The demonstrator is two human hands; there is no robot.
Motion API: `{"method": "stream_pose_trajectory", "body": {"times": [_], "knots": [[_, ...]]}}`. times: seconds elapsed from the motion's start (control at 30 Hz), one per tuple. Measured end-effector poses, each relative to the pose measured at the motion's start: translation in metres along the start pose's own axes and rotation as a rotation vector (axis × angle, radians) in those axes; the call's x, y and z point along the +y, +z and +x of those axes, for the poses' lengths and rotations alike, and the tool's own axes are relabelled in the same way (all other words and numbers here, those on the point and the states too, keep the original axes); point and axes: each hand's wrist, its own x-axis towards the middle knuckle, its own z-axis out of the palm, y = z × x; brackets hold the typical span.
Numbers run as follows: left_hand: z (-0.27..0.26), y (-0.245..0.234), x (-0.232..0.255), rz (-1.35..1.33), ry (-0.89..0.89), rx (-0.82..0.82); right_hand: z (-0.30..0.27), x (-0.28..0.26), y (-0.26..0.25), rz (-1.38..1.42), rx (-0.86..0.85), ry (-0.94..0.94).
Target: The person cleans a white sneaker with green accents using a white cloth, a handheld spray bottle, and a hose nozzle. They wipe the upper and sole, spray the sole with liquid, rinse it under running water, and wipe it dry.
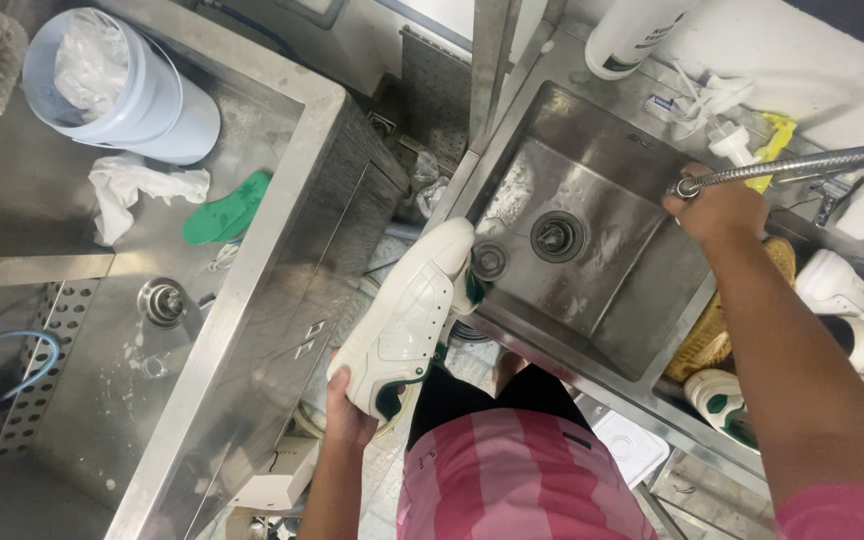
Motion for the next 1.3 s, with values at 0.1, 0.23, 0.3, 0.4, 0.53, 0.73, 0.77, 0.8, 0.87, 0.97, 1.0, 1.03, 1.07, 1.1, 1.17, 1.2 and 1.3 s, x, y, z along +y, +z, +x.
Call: {"method": "stream_pose_trajectory", "body": {"times": [0.1, 0.23, 0.3, 0.4, 0.53, 0.73, 0.77, 0.8, 0.87, 0.97, 1.0, 1.03, 1.07, 1.1, 1.17, 1.2, 1.3], "knots": [[0.004, 0.003, 0.001, 0.009, -0.015, 0.018, -0.005, -0.002, 0.002, 0.015, 0.055, -0.028], [0.006, 0.005, -0.001, -0.006, -0.047, 0.028, -0.011, -0.015, -0.001, 0.032, -0.153, 0.042], [0.007, 0.005, -0.003, -0.036, -0.033, -0.017, -0.021, -0.021, -0.002, 0.008, -0.264, -0.031], [0.008, 0.005, -0.006, -0.072, -0.064, -0.061, -0.036, -0.028, 0.003, 0.284, -0.222, -0.037], [0.004, 0.004, -0.003, -0.017, -0.079, 0.006, -0.034, -0.027, 0.006, 0.451, -0.168, -0.107], [-0.010, -0.022, -0.010, 0.006, 0.016, 0.020, 0.003, -0.053, -0.003, 0.552, 0.036, -0.280], [-0.015, -0.028, -0.011, -0.002, 0.028, 0.023, 0.006, -0.061, -0.006, 0.602, 0.055, -0.304], [-0.019, -0.033, -0.012, -0.010, 0.040, 0.026, 0.008, -0.069, -0.009, 0.653, 0.073, -0.328], [-0.027, -0.042, -0.012, -0.021, 0.034, 0.048, 0.008, -0.080, -0.017, 0.709, 0.022, -0.349], [-0.031, -0.044, -0.012, 0.002, 0.022, 0.104, -0.002, -0.089, -0.027, 0.753, -0.070, -0.388], [-0.031, -0.044, -0.013, 0.016, 0.017, 0.127, -0.007, -0.091, -0.030, 0.761, -0.104, -0.403], [-0.029, -0.045, -0.013, -0.011, 0.000, 0.125, -0.012, -0.092, -0.033, 0.745, -0.114, -0.441], [-0.025, -0.046, -0.013, -0.037, -0.018, 0.124, -0.018, -0.092, -0.036, 0.728, -0.124, -0.479], [-0.024, -0.048, -0.015, -0.063, -0.036, 0.123, -0.024, -0.091, -0.038, 0.712, -0.135, -0.517], [-0.022, -0.047, -0.017, -0.028, -0.017, 0.136, -0.036, -0.092, -0.043, 0.697, -0.252, -0.407], [-0.020, -0.045, -0.017, -0.010, -0.006, 0.140, -0.040, -0.093, -0.046, 0.689, -0.308, -0.353], [-0.015, -0.037, -0.017, 0.016, 0.022, 0.070, -0.052, -0.092, -0.052, 0.664, -0.329, -0.437]]}}
